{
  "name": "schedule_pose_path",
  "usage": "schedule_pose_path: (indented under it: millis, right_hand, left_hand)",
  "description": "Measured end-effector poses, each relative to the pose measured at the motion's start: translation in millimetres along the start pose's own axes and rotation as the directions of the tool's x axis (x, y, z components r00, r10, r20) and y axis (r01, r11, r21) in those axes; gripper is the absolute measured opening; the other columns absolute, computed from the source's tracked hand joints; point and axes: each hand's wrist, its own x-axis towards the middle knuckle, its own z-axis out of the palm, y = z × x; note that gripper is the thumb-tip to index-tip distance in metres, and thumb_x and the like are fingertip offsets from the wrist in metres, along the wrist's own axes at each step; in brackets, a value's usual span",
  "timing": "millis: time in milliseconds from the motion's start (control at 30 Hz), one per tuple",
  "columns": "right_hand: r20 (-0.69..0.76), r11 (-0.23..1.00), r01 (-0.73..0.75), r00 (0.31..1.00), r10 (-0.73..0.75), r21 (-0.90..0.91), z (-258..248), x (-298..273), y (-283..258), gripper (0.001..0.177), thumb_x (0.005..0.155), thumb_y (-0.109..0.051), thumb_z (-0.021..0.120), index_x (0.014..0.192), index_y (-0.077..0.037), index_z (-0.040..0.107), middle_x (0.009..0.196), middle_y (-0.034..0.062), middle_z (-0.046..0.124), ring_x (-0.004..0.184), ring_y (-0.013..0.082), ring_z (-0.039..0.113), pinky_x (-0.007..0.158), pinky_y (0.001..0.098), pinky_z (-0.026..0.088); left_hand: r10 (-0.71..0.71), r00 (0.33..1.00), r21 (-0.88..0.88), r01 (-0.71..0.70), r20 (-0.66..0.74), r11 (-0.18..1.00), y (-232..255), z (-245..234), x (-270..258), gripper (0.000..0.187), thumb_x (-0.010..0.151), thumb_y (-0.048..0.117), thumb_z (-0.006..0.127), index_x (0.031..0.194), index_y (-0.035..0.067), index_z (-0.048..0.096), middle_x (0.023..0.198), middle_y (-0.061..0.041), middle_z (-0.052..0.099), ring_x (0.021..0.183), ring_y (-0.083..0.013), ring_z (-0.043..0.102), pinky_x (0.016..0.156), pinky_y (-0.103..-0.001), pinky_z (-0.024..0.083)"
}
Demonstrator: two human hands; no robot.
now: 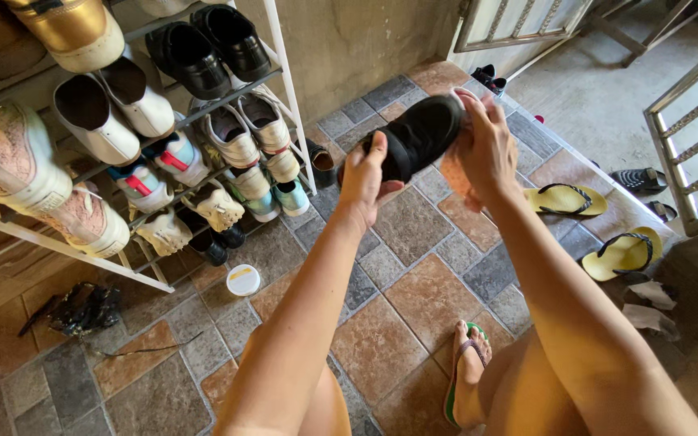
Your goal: The person sits on the floor and wipes a pair of black shoes with a pink cloth. They clean the exterior and interior of each shoe individually, handling them one at a time. The shoes are placed on the floor next to a white shoe rack filled with other footwear.
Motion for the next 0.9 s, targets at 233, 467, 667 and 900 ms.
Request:
schedule_pose_path:
  millis: [233, 467, 667, 900]
  right_hand:
    - [-0.257, 0.974, 0.216, 0.947, -0.191, 0.075, -3.0, -8.0, -16.6, 0.060, 0.094, 0.004, 0.057, 0.152, -0.005, 0.046, 0.117, 0.0192, 0.058, 0.093, 0.0323, 0.062, 0.072, 0.0459, 0.057]
    - [-0.188, 0.970, 0.235, 0.952, -0.243, -0.065, -32.2, 12.6, -37.7, 0.054, 0.085, -0.002, 0.062, 0.138, -0.001, 0.048, 0.123, 0.0216, 0.059, 0.113, 0.0400, 0.064, 0.087, 0.0489, 0.061]
    - [-0.016, 0.869, 0.476, 0.878, -0.478, 0.136, 39.2, -56.8, -62.1, 0.057, 0.090, -0.008, 0.065, 0.143, 0.001, 0.047, 0.125, 0.0278, 0.057, 0.102, 0.0391, 0.062, 0.072, 0.0461, 0.059]
    - [-0.008, 0.971, 0.094, 0.995, -0.094, 0.221, 8.0, -9.3, -51.7, 0.056, 0.097, -0.005, 0.065, 0.150, -0.018, 0.051, 0.108, 0.0221, 0.057, 0.085, 0.0373, 0.063, 0.069, 0.0494, 0.055]
  left_hand:
    - [-0.041, 0.996, -0.582, 0.079, 0.079, 0.809, 8.9, -11.7, 8.5, 0.045, 0.097, 0.046, 0.066, 0.114, 0.004, 0.064, 0.095, -0.003, 0.068, 0.069, -0.0085, 0.062, 0.045, -0.016, 0.048]
    - [0.035, 0.970, -0.559, 0.108, 0.240, 0.822, -25.2, -14.4, 26.2, 0.025, 0.097, 0.025, 0.075, 0.105, 0.005, 0.062, 0.087, 0.002, 0.062, 0.062, -0.0038, 0.055, 0.045, -0.016, 0.042]
    - [0.070, 0.997, -0.812, -0.007, 0.042, 0.584, -36.8, -71.5, 95.3, 0.023, 0.097, 0.024, 0.074, 0.107, 0.006, 0.064, 0.087, 0.003, 0.060, 0.055, -0.0021, 0.045, 0.046, -0.013, 0.041]
    - [0.077, 0.993, -0.890, 0.043, 0.087, 0.455, -47.8, -103.9, 128.4, 0.013, 0.099, 0.019, 0.061, 0.109, 0.014, 0.068, 0.084, 0.004, 0.058, 0.050, -0.0045, 0.042, 0.044, -0.015, 0.041]
